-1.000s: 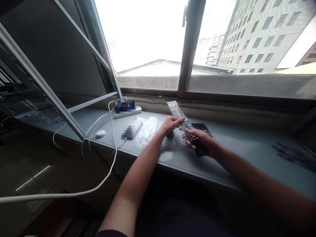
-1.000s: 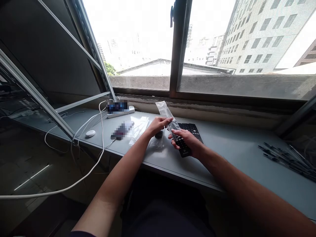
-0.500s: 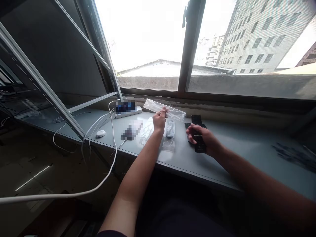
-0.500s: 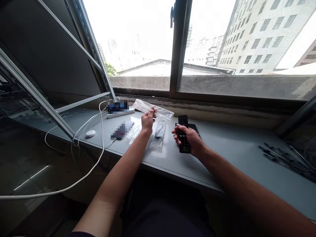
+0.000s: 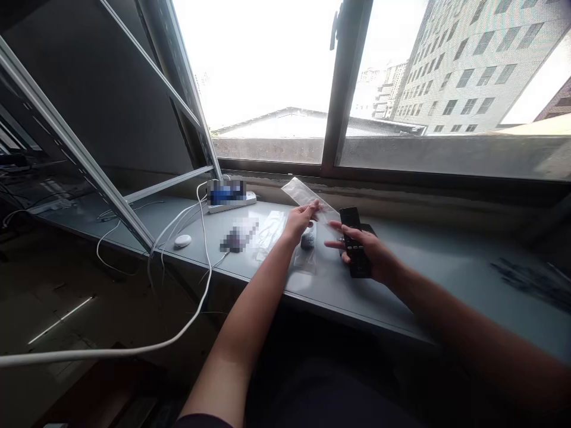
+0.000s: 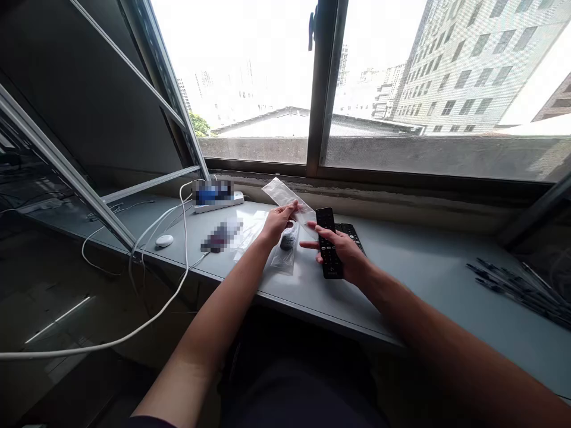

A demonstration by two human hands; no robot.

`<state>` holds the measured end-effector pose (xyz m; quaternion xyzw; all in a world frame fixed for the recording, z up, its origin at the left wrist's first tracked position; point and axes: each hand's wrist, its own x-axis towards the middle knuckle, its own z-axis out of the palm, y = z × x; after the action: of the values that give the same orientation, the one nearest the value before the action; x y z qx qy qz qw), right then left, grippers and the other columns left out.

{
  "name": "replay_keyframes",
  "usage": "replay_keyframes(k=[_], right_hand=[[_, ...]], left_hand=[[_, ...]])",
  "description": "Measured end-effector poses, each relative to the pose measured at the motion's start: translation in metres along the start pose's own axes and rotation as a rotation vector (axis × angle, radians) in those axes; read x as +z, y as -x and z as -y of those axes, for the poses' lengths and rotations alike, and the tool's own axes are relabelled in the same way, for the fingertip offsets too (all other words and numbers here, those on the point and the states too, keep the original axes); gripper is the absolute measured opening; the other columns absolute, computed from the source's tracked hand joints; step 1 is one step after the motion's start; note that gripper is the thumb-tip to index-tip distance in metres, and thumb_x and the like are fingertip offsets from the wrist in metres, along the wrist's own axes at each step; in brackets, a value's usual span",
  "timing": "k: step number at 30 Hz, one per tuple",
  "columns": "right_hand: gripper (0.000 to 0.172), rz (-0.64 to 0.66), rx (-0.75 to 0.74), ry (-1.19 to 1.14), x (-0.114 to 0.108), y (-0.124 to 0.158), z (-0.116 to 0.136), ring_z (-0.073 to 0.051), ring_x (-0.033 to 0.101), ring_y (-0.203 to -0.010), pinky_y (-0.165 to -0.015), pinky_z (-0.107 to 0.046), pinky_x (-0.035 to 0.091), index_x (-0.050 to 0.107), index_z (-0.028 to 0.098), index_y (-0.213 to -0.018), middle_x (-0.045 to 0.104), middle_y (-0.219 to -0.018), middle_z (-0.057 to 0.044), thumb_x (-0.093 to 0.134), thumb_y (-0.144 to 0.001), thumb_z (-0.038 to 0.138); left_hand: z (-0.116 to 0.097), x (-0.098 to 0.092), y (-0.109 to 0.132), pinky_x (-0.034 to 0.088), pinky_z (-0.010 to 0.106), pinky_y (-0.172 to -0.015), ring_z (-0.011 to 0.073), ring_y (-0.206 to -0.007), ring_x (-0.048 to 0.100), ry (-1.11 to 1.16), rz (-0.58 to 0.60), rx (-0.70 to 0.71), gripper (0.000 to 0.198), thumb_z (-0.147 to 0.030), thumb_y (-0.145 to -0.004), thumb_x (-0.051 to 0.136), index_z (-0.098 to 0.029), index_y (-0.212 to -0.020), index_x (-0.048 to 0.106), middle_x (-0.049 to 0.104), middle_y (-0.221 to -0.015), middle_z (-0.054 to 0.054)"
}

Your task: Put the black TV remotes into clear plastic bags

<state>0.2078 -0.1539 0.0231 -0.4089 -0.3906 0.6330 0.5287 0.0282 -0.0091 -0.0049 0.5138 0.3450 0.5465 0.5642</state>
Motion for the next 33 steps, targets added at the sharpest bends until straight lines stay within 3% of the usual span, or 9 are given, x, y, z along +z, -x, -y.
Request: replay_keyframes(k=[3, 5, 10, 15, 20, 25, 30, 33], right_hand=[[0.033, -0.012, 0.06, 0.023, 0.001, 0.001, 0.002, -0.018, 0.077, -0.057, -0.042, -0.024, 0.055, 0.081, 0.019, -0.139, 0.087, -0.112, -0.016, 0.072, -0.109, 0.03], [0.032, -0.016, 0.066, 0.027, 0.001, 0.001, 0.002, -0.016, 0.075, -0.053, -0.041, -0.023, 0.055, 0.082, 0.019, -0.138, 0.087, -0.112, -0.017, 0.071, -0.11, 0.03], [0.027, -0.016, 0.062, 0.057, 0.002, 0.002, 0.001, -0.022, 0.084, -0.073, -0.043, -0.023, 0.055, 0.088, 0.018, -0.128, 0.086, -0.125, -0.019, 0.072, -0.109, 0.029], [0.023, -0.01, 0.053, 0.076, 0.003, 0.002, 0.0, -0.026, 0.087, -0.091, -0.043, -0.022, 0.055, 0.09, 0.019, -0.121, 0.082, -0.139, -0.018, 0.075, -0.107, 0.029], [0.022, -0.012, 0.023, 0.038, 0.0, -0.001, -0.002, -0.027, 0.088, -0.094, -0.043, -0.023, 0.056, 0.089, 0.02, -0.122, 0.079, -0.146, -0.017, 0.076, -0.106, 0.029], [0.028, -0.092, 0.016, -0.004, 0.003, -0.001, 0.001, -0.028, 0.088, -0.09, -0.043, -0.023, 0.056, 0.085, 0.018, -0.129, 0.083, -0.133, -0.02, 0.076, -0.105, 0.031], [0.016, -0.117, -0.04, -0.002, 0.006, -0.001, 0.001, -0.035, 0.085, -0.117, -0.043, -0.023, 0.058, 0.087, 0.02, -0.112, 0.069, -0.161, -0.013, 0.084, -0.099, 0.029], [0.016, -0.114, -0.048, 0.018, 0.005, -0.002, -0.001, -0.04, 0.081, -0.128, -0.043, -0.024, 0.06, 0.087, 0.021, -0.109, 0.065, -0.167, -0.011, 0.087, -0.096, 0.029]], left_hand=[[-0.005, -0.002, -0.001, 0.039, 0.023, -0.059, 0.0105, -0.069, 0.058, 0.112, -0.127, -0.014, 0.046, -0.063, -0.085, 0.092, -0.017, -0.091, 0.086, 0.079, -0.092, 0.008], [-0.009, -0.005, -0.004, 0.038, 0.022, -0.057, 0.0097, -0.067, 0.058, 0.213, -0.251, -0.038, 0.038, -0.053, -0.088, 0.092, -0.017, -0.09, 0.083, 0.077, -0.088, 0.006], [-0.014, -0.014, -0.012, 0.042, 0.021, -0.059, 0.0086, -0.066, 0.06, 0.432, -0.473, -0.049, 0.021, -0.035, -0.094, 0.087, -0.016, -0.094, 0.079, 0.071, -0.081, 0.001], [-0.016, -0.022, -0.016, 0.041, 0.02, -0.06, 0.0071, -0.064, 0.058, 0.489, -0.598, -0.007, 0.024, -0.038, -0.101, 0.081, -0.017, -0.092, 0.076, 0.069, -0.079, -0.001], [-0.019, -0.021, -0.012, 0.042, 0.02, -0.063, 0.0088, -0.072, 0.063, 0.461, -0.545, -0.065, 0.023, -0.039, -0.107, 0.073, -0.018, -0.099, 0.075, 0.072, -0.087, 0.0], [-0.019, -0.013, -0.003, 0.051, 0.024, -0.074, 0.0128, -0.082, 0.067, 0.33, -0.284, -0.14, 0.009, -0.026, -0.098, 0.08, -0.019, -0.099, 0.075, 0.075, -0.097, 0.004], [-0.017, -0.006, 0.001, 0.058, 0.029, -0.08, 0.012, -0.073, 0.062, 0.281, -0.141, -0.236, 0.012, -0.01, -0.095, 0.073, -0.018, -0.086, 0.068, 0.07, -0.086, 0.004], [-0.018, -0.005, 0.003, 0.061, 0.032, -0.088, 0.0139, -0.079, 0.069, 0.3, -0.105, -0.224, 0.016, -0.002, -0.088, 0.07, -0.018, -0.086, 0.067, 0.076, -0.092, 0.007]])
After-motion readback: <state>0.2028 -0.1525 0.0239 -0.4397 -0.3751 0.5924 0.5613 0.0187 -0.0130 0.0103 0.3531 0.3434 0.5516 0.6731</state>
